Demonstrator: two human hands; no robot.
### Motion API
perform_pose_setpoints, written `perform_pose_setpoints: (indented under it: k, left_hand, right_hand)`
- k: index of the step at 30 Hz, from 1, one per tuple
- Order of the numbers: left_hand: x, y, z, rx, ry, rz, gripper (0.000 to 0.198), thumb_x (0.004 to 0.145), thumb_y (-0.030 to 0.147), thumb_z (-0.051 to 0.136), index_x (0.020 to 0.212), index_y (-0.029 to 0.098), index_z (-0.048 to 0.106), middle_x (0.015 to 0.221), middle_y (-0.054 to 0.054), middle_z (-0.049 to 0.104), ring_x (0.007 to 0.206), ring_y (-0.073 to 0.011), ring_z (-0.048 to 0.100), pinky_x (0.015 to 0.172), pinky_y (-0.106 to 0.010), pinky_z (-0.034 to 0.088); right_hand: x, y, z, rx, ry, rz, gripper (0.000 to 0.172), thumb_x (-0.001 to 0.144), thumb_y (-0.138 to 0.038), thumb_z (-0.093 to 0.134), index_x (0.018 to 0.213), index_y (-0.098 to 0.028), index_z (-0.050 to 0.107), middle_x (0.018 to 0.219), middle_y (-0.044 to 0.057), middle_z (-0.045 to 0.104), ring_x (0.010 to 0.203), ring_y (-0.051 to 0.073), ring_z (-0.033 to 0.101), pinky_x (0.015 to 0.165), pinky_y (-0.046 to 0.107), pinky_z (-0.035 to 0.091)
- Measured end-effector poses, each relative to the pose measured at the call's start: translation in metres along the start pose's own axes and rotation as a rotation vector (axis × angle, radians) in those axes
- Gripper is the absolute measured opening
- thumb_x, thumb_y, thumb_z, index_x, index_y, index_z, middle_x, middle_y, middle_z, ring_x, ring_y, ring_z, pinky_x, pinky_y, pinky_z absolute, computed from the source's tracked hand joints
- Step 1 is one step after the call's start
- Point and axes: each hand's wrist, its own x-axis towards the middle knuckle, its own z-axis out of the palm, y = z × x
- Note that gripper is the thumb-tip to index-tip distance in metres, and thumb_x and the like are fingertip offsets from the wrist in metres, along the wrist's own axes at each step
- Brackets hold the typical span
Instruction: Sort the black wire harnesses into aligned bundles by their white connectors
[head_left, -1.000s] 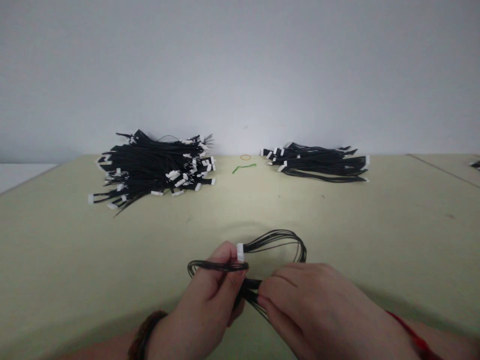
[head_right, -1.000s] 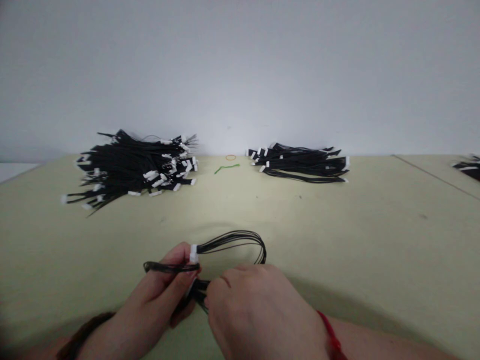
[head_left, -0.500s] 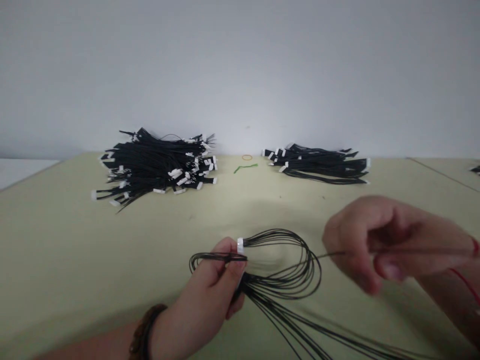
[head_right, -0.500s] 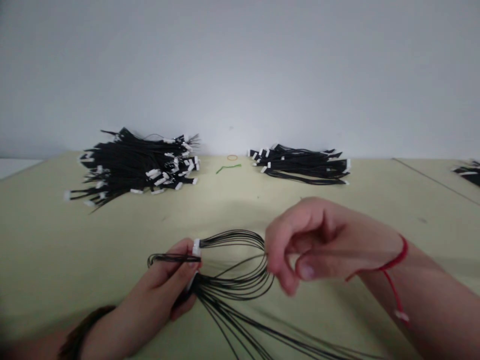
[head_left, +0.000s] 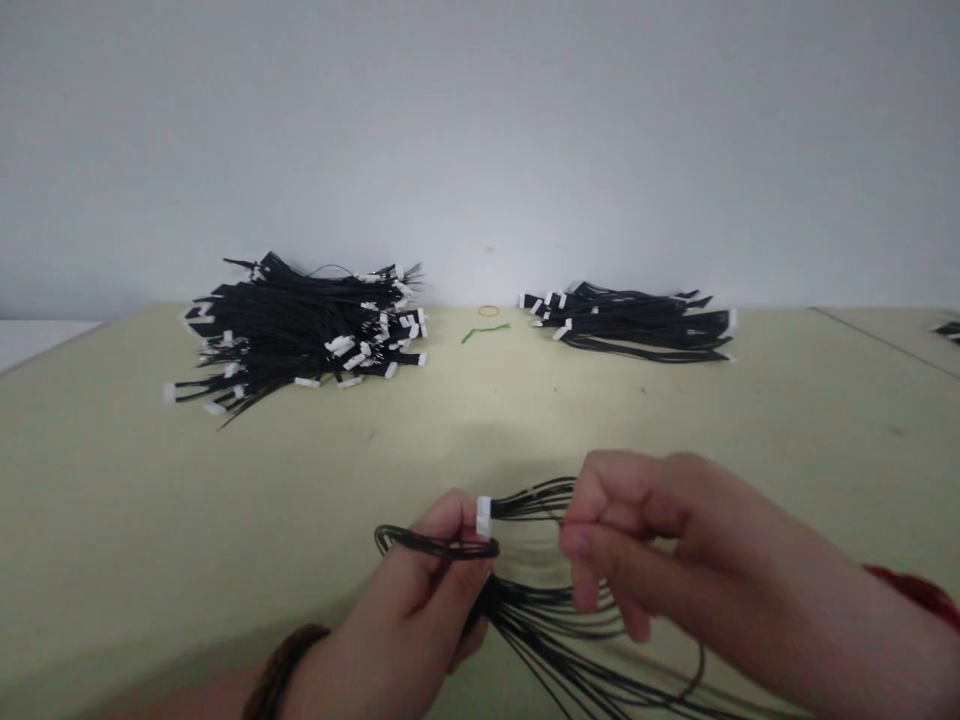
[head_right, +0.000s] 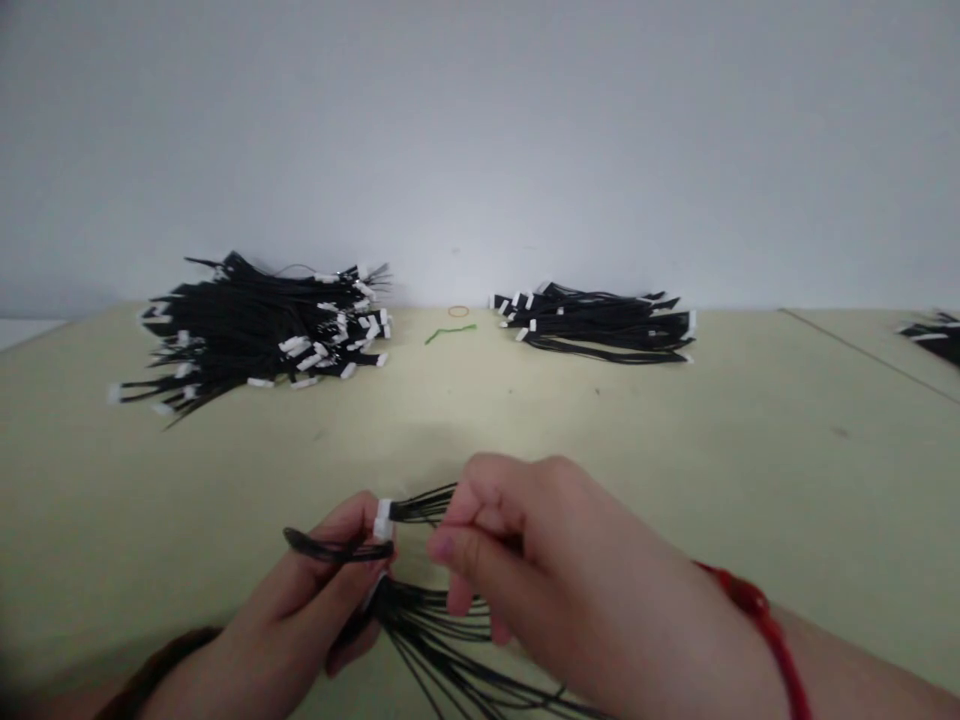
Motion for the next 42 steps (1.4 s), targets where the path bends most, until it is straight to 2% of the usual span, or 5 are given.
perform_pose_setpoints:
  k: [4,20,29,38,42]
  left_hand:
    - [-0.004,0.000,0.001,0.002,-0.009,-0.040,0.032,0.081,0.053,0.049,0.078,0.022,0.043,0.055,0.010,0.027,0.044,-0.0049,0.022,0.041,-0.017,0.021]
    - [-0.008,0.003,-0.004,0.437,0.011,0.144,0.023,0.090,0.040,0.037,0.086,0.022,0.051,0.068,0.003,0.040,0.054,-0.0096,0.030,0.048,-0.019,0.032]
    - [-0.010,0.006,-0.003,0.529,-0.043,0.162,0.020,0.089,0.031,0.038,0.079,0.019,0.050,0.069,0.001,0.044,0.057,-0.0104,0.032,0.052,-0.021,0.034]
    - [0.010,0.004,-0.006,0.064,0.066,-0.032,0.021,0.084,0.040,0.046,0.077,0.022,0.040,0.052,0.011,0.028,0.039,-0.0044,0.024,0.036,-0.015,0.023]
    - [0.010,0.004,-0.008,0.058,0.145,-0.032,0.017,0.084,0.037,0.048,0.080,0.022,0.041,0.055,0.011,0.031,0.040,-0.0037,0.025,0.037,-0.013,0.025]
  right_hand:
    - [-0.005,0.005,0.022,-0.592,0.203,-0.078,0.019,0.083,-0.025,0.045,0.066,-0.021,0.052,0.059,-0.001,0.053,0.051,0.013,0.046,0.048,0.026,0.026]
    - [-0.005,0.011,0.023,-0.680,0.317,-0.414,0.018,0.079,-0.011,0.052,0.064,-0.020,0.047,0.057,-0.006,0.048,0.049,0.010,0.041,0.050,0.028,0.022]
    - [-0.004,0.012,0.028,-0.728,0.252,-0.534,0.020,0.074,-0.001,0.048,0.066,-0.018,0.042,0.061,-0.005,0.048,0.049,0.010,0.035,0.049,0.027,0.020]
    - [-0.016,0.006,0.004,-0.883,0.426,-0.578,0.007,0.082,-0.020,0.051,0.076,-0.020,0.054,0.068,0.000,0.053,0.059,0.013,0.045,0.055,0.028,0.030]
    - [-0.028,0.017,0.004,-0.978,0.220,-0.476,0.017,0.072,-0.012,0.047,0.059,-0.022,0.051,0.048,-0.001,0.048,0.039,0.013,0.040,0.040,0.029,0.020]
